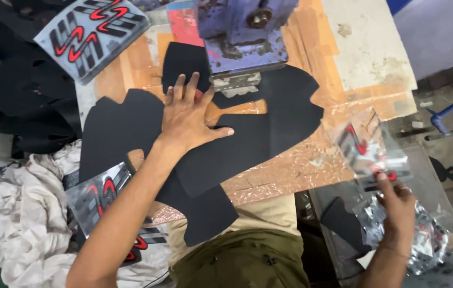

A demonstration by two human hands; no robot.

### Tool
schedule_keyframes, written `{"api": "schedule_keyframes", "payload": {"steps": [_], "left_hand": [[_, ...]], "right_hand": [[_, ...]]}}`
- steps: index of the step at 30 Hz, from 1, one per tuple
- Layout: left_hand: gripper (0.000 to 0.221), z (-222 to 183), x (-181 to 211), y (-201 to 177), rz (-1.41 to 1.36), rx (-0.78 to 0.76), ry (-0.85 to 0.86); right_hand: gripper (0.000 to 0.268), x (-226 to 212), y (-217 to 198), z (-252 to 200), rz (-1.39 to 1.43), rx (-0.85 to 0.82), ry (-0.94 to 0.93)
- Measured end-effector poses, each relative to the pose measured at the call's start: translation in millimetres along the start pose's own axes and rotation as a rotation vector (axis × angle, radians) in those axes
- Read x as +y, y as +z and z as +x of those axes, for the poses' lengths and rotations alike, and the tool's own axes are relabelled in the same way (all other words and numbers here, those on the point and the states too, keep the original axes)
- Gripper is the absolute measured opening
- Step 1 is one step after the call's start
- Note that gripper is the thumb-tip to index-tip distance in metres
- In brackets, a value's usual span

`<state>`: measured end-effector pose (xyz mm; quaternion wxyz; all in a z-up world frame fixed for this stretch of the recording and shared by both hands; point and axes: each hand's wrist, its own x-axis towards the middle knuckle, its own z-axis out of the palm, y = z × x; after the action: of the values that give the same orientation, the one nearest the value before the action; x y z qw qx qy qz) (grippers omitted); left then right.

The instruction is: Using a heat press machine to apply decorative graphics to precut black fabric pieces.

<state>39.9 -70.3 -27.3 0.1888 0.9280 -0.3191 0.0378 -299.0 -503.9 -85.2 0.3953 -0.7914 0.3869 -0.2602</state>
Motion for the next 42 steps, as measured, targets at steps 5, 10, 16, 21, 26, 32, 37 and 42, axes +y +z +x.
{"api": "schedule_keyframes", "payload": {"steps": [5,10,16,21,26,32,37,42], "left_hand": [[0.091,-11,19,-8,0.042,-0.044,-0.008],[0.077,-32,25,30,-0.011,0.096,0.041],[0.067,-46,32,33,-0.023,0.214,0.024],[0.066,-45,36,21,-0.041,0.182,0.001],[0.066,-45,37,12,-0.138,0.143,-0.049],[0.068,-47,33,21,-0.096,0.225,0.011],[0.069,-48,34,20,-0.087,0.189,0.000],[0.070,-45,35,16,-0.065,0.145,-0.005]], "right_hand": [[0.011,-23,-52,15,0.289,0.029,-0.293],[0.025,-218,3,8,0.406,-0.063,-0.269],[0.047,-174,93,59,0.408,-0.512,-0.170],[0.045,-209,157,61,0.420,-0.641,-0.103],[0.044,-249,244,95,0.283,-0.807,-0.348],[0.041,-265,250,90,0.139,-0.808,-0.348],[0.040,-251,252,87,0.214,-0.792,-0.398],[0.039,-256,248,87,0.255,-0.769,-0.454]]}}
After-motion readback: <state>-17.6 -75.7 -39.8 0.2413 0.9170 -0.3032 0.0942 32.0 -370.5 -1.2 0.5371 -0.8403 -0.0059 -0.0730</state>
